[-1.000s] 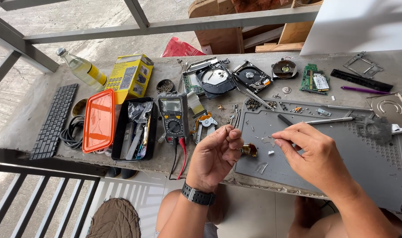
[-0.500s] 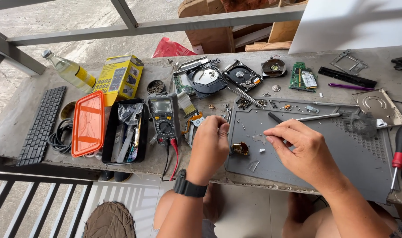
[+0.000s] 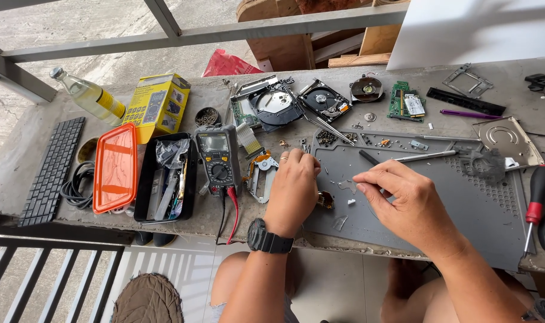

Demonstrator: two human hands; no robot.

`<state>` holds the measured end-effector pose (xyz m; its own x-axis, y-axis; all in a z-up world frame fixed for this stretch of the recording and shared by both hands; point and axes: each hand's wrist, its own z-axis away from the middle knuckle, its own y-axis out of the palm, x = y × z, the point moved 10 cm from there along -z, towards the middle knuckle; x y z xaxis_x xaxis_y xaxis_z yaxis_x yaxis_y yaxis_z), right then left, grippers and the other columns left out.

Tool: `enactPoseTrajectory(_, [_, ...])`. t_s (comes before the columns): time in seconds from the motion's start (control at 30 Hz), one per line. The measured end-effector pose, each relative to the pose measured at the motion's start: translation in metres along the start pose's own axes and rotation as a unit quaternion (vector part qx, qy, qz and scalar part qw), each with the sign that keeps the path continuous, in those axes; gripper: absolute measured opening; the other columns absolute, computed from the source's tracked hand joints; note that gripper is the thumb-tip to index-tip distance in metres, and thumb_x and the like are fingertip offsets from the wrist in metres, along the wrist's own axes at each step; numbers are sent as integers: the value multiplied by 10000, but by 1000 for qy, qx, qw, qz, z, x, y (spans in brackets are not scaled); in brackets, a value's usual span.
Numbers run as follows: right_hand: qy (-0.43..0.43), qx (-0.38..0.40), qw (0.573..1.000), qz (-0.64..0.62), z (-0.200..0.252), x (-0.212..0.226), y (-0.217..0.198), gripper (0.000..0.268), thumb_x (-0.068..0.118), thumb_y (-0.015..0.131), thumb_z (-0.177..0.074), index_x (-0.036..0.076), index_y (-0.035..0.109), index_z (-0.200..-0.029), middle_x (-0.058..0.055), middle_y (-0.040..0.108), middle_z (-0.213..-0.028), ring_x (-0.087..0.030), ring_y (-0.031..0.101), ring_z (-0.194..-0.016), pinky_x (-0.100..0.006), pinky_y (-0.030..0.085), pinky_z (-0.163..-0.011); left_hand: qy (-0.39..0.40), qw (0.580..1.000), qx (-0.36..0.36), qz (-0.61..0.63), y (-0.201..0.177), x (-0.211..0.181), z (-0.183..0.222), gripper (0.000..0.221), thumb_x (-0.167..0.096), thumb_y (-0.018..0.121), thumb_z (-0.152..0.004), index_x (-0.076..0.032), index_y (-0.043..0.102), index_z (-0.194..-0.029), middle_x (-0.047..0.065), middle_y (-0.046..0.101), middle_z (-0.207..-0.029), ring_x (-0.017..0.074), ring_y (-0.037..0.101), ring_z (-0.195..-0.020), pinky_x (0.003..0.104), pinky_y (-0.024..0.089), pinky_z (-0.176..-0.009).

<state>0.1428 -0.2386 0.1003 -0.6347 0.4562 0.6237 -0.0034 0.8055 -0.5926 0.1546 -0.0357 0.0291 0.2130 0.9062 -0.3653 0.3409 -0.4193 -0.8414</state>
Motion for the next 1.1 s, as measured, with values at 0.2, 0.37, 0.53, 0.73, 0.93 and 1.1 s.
enactPoseTrajectory(0.2, [0,3,1000,-2,-1,1,-1,125,56,821,-1034,139,904,-1079,-63,825,-952,-227,822,-795,-317,656,-639,20,1000,5,6,-2,-7,-2,47,-103,755,-1076,-87,788,-1047,102,661,-1052,354,700,-1087,419,648,-822])
enactPoseTrajectory(0.37, [-1,4,1000,-5,0,-1,0,124,60,817,-1042,144,899,-1084,-58,821,-956,-225,821,-804,-318,656,-639,15,999,-7,39,-11,-7,-3,94,-82,744,-1095,-104,830,-1065,88,683,-1035,320,713,-1047,400,647,-834])
enactPoseTrajectory(0.53, [-2,7,1000,-4,0,-1,1,119,63,818,-1042,140,899,-1085,-65,825,-957,-226,818,-798,-313,656,-624,-72,963,-125,226,-44,13,-2,134,-107,694,-1162,-118,824,-1132,79,701,-1082,335,759,-1037,411,662,-834])
enactPoseTrajectory(0.73, [-82,-2,997,11,6,10,4,119,25,845,-1033,95,868,-1127,-39,825,-1042,-160,778,-900,-292,635,-827,-259,790,-185,523,-80,65,27,154,-169,649,-1191,-70,766,-1197,57,742,-899,103,571,-746,254,470,-676])
enactPoseTrajectory(0.93, [-88,1,996,22,5,12,8,126,25,857,-1027,103,876,-1124,-38,833,-1053,-149,774,-875,-283,636,-801,-270,777,-204,530,-88,88,51,429,-347,715,-1160,-160,597,-793,14,672,-770,91,480,-631,264,363,-571])
enactPoseTrajectory(1.1, [-66,11,998,9,5,11,18,130,38,861,-1008,97,891,-1120,-50,836,-1052,-134,776,-849,-255,638,-660,-273,786,-207,515,-103,90,61,381,-375,730,-1142,-126,680,-858,19,699,-797,87,548,-669,259,447,-643])
